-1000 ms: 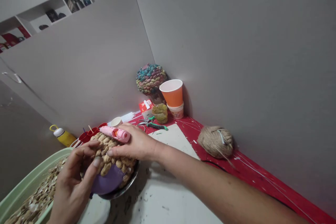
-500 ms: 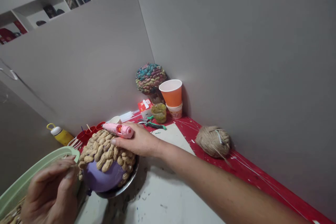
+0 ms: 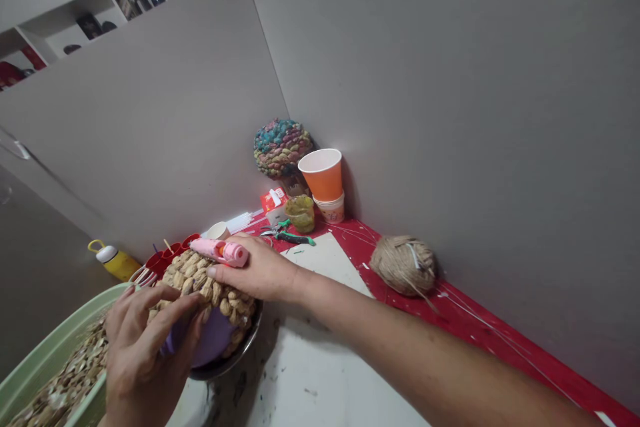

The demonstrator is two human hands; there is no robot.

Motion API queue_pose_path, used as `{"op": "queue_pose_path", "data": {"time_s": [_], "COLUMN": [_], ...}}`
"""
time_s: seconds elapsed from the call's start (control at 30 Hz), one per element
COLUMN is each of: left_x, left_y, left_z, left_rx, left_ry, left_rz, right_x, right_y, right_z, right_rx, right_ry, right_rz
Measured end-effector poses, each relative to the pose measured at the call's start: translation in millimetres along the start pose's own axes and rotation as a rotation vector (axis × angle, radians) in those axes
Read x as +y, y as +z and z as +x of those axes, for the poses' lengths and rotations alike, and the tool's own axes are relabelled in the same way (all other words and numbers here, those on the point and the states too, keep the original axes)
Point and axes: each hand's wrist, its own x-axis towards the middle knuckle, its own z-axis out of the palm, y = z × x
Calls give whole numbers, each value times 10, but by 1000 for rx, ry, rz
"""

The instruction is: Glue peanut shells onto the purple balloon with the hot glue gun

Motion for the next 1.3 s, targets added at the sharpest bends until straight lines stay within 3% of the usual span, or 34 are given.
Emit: {"op": "queue_pose_path", "data": {"time_s": [0.3,0.53,0.83,0.93,1.07,1.3], "left_x": [8,-8,-8,20,56,38], "left_y": [16,96,99,79,66,123], "left_z": [-1,-39,-82,-85,-49,-21], "left_rx": [-58,-5,14,77,169,-85], "left_ry": [-29,43,14,-82,-321,-514], "left_rz": [-55,42,7,-88,-197,-327], "right_x": [-51,-45,-74,-82,-76,-92], "right_y": [-33,-38,-47,-37,-29,-28], "right_z": [-19,-7,-12,-11,-15,-29], "right_rx": [-21,-12,-59,-52,-61,-62], "right_ry": [-27,-35,-51,-53,-87,-104], "right_rz": [-22,-32,-34,-40,-28,9]}}
